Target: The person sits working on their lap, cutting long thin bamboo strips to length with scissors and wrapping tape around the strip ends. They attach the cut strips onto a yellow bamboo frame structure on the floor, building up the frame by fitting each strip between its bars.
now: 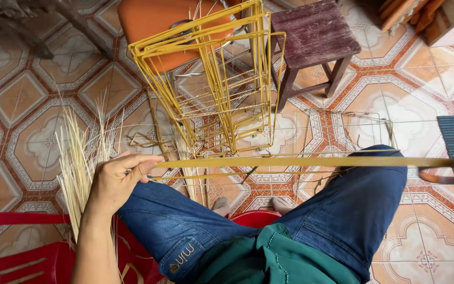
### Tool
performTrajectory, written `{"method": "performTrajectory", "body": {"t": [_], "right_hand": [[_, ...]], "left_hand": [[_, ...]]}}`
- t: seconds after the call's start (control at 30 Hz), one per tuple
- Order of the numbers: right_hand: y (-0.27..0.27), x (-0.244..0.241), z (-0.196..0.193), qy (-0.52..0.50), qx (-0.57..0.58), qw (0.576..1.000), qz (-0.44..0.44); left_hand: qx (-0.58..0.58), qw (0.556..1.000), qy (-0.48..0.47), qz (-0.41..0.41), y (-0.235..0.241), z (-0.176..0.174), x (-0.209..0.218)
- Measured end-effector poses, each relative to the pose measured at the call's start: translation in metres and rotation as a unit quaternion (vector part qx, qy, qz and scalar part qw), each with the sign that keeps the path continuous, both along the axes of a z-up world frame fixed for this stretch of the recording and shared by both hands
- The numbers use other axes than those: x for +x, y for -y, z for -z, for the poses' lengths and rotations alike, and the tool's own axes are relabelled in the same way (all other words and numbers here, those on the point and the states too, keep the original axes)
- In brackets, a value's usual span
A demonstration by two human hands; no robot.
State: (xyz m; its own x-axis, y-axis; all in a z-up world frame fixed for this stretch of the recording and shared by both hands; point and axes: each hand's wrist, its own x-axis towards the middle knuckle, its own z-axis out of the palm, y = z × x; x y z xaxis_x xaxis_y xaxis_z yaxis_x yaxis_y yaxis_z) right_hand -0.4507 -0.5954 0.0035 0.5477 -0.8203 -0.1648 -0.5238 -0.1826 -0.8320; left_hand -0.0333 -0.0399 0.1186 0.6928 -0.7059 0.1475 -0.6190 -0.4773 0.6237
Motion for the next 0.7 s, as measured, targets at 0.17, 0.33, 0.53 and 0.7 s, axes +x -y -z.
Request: {"method": "performTrajectory", "body": {"t": [0.17,0.33,0.53,0.7], "right_hand": [[0.006,-0.002,0.007,0.044,0.023,0.999,-0.004],[0.016,-0.036,-0.006,0.094,0.023,0.995,0.026],[-0.002,-0.054,-0.056,0.110,-0.003,0.992,0.062],[-0.040,-0.012,-0.077,0.035,0.021,0.996,0.076]], "left_hand": [[-0.065,0.980,-0.187,-0.002,-0.003,0.021,0.013],[-0.090,0.973,-0.212,-0.001,-0.001,0.026,0.019],[-0.065,0.975,-0.206,-0.048,-0.008,0.036,0.025],[-0.054,0.972,-0.212,-0.080,-0.010,0.028,0.022]]}}
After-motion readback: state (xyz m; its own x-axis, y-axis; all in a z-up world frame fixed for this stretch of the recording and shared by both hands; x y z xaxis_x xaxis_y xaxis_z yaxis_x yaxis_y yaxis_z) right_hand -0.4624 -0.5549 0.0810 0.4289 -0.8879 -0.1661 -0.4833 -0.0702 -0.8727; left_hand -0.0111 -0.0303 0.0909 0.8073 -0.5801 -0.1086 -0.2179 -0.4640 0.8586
